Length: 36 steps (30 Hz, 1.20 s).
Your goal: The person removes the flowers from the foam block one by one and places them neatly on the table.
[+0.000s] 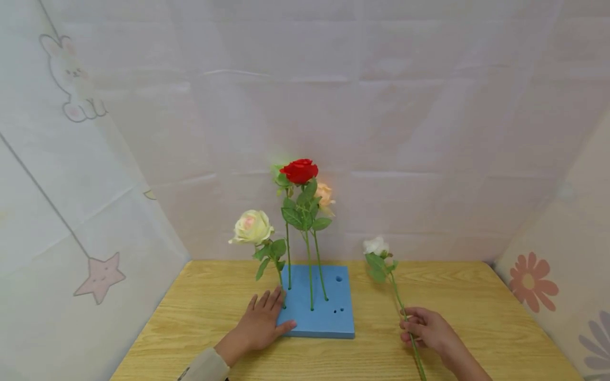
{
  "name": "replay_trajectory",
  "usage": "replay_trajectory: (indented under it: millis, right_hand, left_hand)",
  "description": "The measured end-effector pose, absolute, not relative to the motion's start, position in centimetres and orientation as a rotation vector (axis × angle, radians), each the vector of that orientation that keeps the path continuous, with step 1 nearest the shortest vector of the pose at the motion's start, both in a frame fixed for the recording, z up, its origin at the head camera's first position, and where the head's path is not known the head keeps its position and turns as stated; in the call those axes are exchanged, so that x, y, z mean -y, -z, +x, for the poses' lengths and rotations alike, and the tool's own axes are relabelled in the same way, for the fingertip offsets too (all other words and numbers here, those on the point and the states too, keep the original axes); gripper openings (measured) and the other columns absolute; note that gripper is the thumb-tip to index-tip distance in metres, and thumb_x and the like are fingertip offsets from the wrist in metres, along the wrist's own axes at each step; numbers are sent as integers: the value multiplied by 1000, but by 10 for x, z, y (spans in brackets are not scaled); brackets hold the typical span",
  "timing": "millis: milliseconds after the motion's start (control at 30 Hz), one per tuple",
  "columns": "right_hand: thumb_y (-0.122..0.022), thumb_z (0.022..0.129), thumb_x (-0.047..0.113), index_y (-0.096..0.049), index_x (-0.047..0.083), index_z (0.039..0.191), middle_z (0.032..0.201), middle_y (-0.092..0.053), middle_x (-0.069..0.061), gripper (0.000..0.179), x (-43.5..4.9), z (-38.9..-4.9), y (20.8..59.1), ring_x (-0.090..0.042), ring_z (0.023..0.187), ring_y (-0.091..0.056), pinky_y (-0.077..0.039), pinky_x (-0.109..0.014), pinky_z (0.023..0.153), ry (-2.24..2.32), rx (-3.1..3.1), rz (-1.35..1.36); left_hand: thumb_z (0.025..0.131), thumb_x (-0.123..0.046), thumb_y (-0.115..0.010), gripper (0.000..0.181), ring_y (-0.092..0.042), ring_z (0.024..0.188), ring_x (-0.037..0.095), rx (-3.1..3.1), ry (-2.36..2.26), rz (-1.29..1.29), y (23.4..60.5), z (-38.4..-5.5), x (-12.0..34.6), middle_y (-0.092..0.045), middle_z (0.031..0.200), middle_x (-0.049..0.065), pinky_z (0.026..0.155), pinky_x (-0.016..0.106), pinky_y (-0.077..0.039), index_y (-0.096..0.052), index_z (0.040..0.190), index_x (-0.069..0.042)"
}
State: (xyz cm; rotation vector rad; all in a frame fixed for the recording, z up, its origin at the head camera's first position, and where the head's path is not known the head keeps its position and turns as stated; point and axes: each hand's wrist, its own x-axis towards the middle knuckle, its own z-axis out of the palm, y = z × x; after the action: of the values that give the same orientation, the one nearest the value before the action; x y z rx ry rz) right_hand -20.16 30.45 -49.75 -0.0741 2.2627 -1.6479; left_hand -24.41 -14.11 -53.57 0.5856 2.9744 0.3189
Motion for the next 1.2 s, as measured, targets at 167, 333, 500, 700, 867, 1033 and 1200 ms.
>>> replay_trajectory:
  millis: [167, 333, 500, 700, 867, 1033, 1200]
  right_hand:
    - [-61, 102, 14, -32, -21, 145, 116, -66, -20, 63, -303, -203, 500, -29, 93, -70, -60, -44, 80, 1621, -2294, -13]
    - [-59, 104, 14, -31, -23, 143, 114, -66, -20, 61, -302, -204, 504, -27, 93, -70, -60, -42, 80, 1614, -2292, -1]
    - [-62, 102, 18, -31, -24, 143, 112, -68, -16, 67, -304, -204, 507, -28, 93, -71, -60, -41, 80, 1601, -2285, -13]
    - [-62, 102, 20, -29, -24, 143, 112, -67, -16, 68, -305, -203, 509, -28, 94, -70, -60, -39, 80, 1605, -2266, -32]
    - [-58, 105, 20, -27, -24, 144, 111, -68, -15, 67, -305, -203, 510, -28, 91, -70, -58, -37, 75, 1605, -2236, -28]
    - [-56, 106, 22, -24, -24, 146, 108, -69, -14, 68, -306, -204, 513, -27, 88, -69, -57, -36, 71, 1613, -2199, -26]
    - [-56, 105, 19, -23, -24, 146, 106, -69, -14, 67, -306, -206, 515, -26, 86, -70, -58, -41, 74, 1626, -2161, -4]
  left_hand:
    - [97, -77, -31, 94, -22, 152, 41, -2981, -298, 593, 536, -243, 142, -17, 169, 11, 119, 65, -17, -22, 163, -11]
    - [97, -77, -31, 94, -21, 152, 42, -2985, -309, 593, 536, -244, 141, -17, 169, 11, 119, 65, -16, -21, 163, -10]
    - [97, -75, -33, 94, -21, 152, 44, -2993, -319, 606, 537, -245, 140, -18, 169, 13, 118, 66, -15, -21, 163, -9]
    - [98, -75, -34, 93, -21, 152, 43, -3002, -323, 598, 539, -245, 141, -17, 169, 12, 119, 66, -15, -22, 163, -10]
    - [97, -76, -33, 93, -22, 152, 42, -2993, -327, 586, 537, -244, 141, -17, 169, 11, 119, 66, -16, -23, 163, -10]
    - [97, -76, -34, 93, -23, 151, 43, -2982, -324, 587, 534, -241, 140, -18, 169, 12, 118, 66, -17, -23, 163, -10]
    - [97, -77, -31, 95, -24, 151, 42, -2983, -317, 588, 535, -242, 141, -18, 169, 12, 118, 65, -17, -23, 163, -10]
